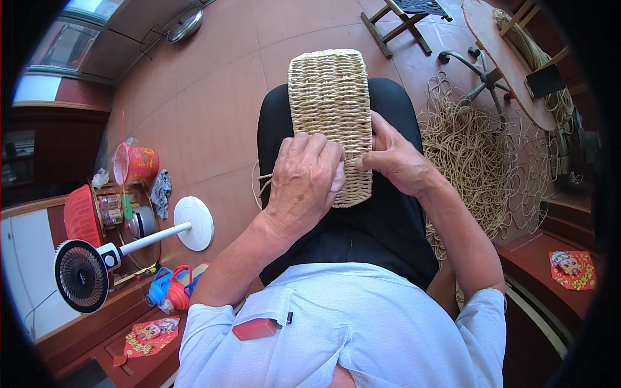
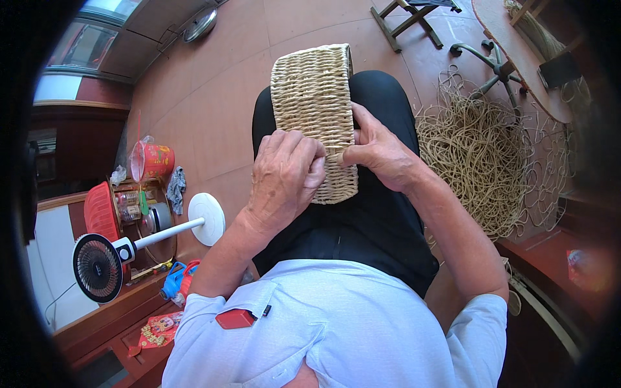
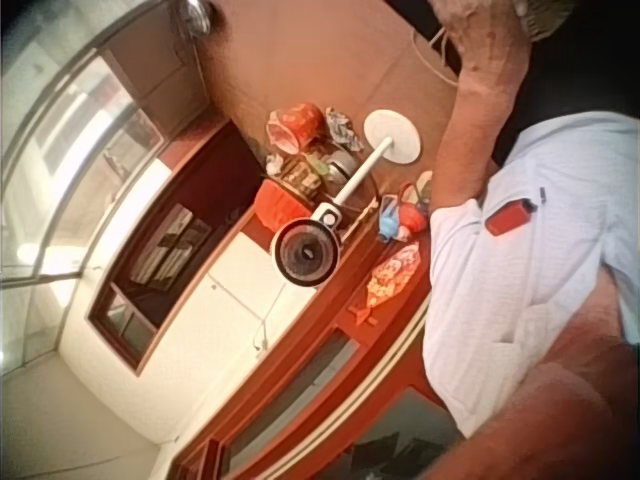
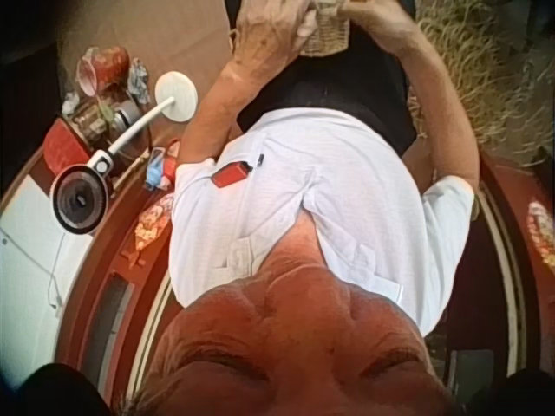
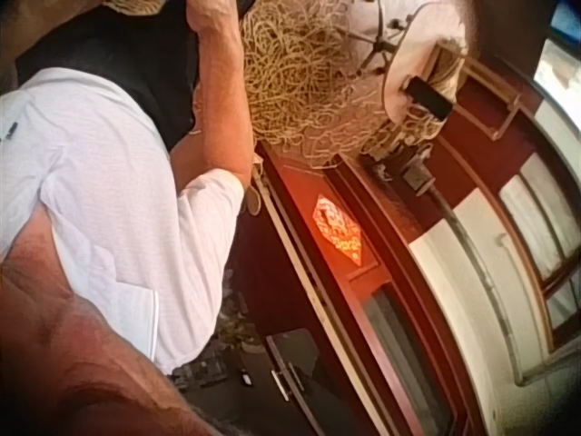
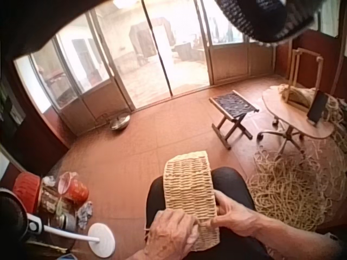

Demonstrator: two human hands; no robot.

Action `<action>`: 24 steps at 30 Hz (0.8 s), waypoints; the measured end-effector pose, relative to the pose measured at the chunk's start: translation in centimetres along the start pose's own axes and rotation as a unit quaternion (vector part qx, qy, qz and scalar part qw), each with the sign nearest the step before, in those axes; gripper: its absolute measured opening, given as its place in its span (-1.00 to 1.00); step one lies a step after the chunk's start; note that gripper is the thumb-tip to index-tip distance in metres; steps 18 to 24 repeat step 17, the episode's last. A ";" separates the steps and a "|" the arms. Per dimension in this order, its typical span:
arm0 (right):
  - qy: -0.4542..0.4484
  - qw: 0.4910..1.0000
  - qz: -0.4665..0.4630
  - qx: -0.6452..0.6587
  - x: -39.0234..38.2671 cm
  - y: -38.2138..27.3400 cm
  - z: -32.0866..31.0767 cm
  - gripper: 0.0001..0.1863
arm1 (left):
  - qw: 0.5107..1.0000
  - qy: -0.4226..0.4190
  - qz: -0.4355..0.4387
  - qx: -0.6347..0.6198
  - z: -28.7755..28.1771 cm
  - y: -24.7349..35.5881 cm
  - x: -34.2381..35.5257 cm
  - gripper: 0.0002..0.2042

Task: Weaving a straw basket using a wooden stick to thread twine.

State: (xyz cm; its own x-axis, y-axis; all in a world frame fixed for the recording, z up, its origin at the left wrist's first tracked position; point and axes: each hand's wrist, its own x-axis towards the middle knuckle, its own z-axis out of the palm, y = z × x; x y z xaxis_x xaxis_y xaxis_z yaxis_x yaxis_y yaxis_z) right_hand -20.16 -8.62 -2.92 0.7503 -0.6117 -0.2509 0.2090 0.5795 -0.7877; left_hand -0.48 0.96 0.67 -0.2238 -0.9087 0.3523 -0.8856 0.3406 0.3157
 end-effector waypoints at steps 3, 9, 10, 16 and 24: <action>0.002 1.000 -0.002 0.003 0.0 0.1 0.1 0.03 | 1.000 0.011 0.005 -0.019 0.1 -0.5 -0.1 -0.87; 0.005 1.000 0.011 -0.003 -0.1 -0.1 0.1 0.05 | 0.989 0.030 -0.050 -0.133 -0.3 -1.0 -1.0 -0.83; 0.008 1.000 0.013 -0.004 -0.1 0.0 0.2 0.05 | 0.989 0.035 -0.058 -0.131 -0.2 -0.9 -1.1 -0.82; 0.007 1.000 0.016 0.003 0.0 -0.2 0.2 0.06 | 0.995 0.037 -0.047 -0.078 -0.3 -0.9 -1.2 -0.82; 0.006 1.000 0.013 0.005 -0.1 -0.2 0.2 0.06 | 0.996 0.041 -0.040 -0.065 -0.3 -0.8 -1.2 -0.83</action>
